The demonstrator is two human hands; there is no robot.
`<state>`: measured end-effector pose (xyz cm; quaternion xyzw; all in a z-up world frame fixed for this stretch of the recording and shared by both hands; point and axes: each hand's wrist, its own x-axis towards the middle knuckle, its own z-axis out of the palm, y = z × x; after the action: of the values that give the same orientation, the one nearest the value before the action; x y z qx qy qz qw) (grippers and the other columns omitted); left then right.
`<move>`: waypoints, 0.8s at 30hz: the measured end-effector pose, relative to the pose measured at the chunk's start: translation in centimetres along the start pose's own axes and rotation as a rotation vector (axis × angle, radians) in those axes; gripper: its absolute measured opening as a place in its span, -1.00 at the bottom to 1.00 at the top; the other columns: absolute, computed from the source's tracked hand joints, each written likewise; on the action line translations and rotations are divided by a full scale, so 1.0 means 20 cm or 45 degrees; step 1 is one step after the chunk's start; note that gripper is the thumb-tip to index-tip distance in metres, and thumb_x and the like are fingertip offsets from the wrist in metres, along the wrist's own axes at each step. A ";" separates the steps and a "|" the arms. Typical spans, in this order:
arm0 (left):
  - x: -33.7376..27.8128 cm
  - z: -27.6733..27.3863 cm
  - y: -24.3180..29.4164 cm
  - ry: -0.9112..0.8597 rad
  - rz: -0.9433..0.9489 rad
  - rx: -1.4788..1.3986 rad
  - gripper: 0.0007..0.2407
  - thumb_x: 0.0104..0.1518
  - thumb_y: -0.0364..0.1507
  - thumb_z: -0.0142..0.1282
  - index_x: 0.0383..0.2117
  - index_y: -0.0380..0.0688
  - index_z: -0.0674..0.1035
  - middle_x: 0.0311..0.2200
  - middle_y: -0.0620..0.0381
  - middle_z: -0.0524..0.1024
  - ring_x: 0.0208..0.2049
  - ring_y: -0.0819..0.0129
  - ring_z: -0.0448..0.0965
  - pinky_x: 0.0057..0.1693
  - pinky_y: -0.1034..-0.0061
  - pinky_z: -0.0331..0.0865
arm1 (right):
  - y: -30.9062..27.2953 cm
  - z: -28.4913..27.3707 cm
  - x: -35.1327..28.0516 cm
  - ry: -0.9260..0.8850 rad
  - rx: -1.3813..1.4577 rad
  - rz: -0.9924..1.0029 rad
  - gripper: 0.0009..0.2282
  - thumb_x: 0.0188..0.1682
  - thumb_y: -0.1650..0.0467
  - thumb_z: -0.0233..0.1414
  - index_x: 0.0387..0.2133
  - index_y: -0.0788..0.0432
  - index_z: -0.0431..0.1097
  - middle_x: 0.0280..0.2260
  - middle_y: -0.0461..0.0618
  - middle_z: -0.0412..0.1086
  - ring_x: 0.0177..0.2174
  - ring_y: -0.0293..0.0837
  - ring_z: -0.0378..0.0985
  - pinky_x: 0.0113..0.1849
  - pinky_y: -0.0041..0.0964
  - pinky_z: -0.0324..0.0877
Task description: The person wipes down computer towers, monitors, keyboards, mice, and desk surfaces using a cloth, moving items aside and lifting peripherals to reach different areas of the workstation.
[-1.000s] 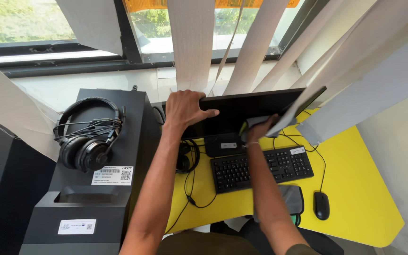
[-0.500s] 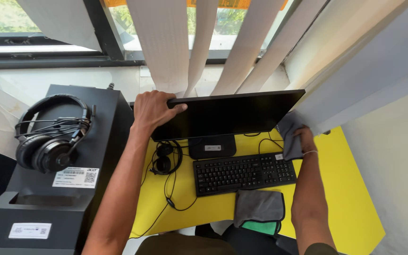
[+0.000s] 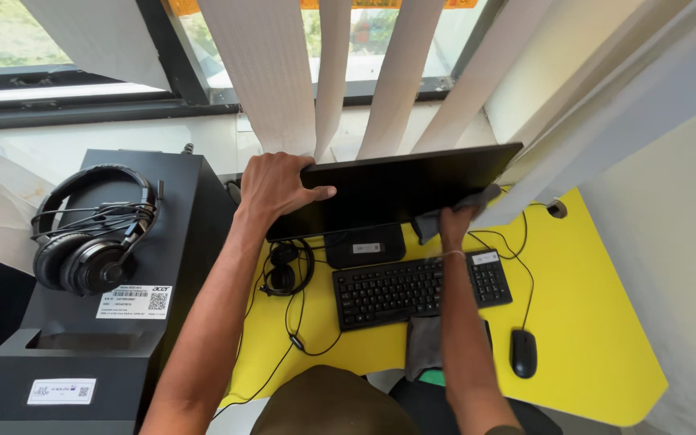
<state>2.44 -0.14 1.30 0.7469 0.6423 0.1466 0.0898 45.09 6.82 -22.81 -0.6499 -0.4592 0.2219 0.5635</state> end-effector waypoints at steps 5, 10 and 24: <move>-0.01 0.00 -0.02 -0.041 -0.003 -0.083 -0.25 -0.36 0.32 0.25 -0.21 -0.06 0.73 -0.82 0.22 0.47 -0.73 0.32 0.50 -0.46 0.45 0.36 | -0.15 -0.54 0.13 -0.394 -0.193 0.163 -0.73 -0.29 0.53 -0.05 -0.30 0.43 0.38 -0.38 0.13 0.38 -0.41 -0.05 0.40 -0.34 -0.16 0.29; -0.01 -0.01 0.00 0.027 0.052 -0.078 -0.26 -0.37 0.28 0.30 -0.20 -0.08 0.74 -0.78 0.17 0.53 -0.69 0.28 0.56 -0.40 0.40 0.44 | -0.22 -0.86 0.24 -0.162 -0.247 0.428 -0.84 -0.27 0.52 -0.04 -0.49 0.42 0.43 -0.55 0.13 0.41 -0.57 -0.05 0.44 -0.50 -0.07 0.31; 0.04 -0.03 0.00 -0.186 -0.067 -0.122 -0.29 -0.28 0.27 0.26 -0.16 -0.06 0.72 -0.73 0.11 0.57 -0.64 0.24 0.60 -0.38 0.38 0.45 | -0.05 -0.58 0.14 0.322 -0.305 0.113 -0.82 -0.08 0.46 0.00 -0.51 0.46 0.38 -0.54 0.29 0.46 -0.54 0.06 0.46 -0.43 0.08 0.31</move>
<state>2.41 0.67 1.97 0.7333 0.6456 0.1201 0.1759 55.42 2.98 -18.09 -0.7547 -0.3786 0.1069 0.5250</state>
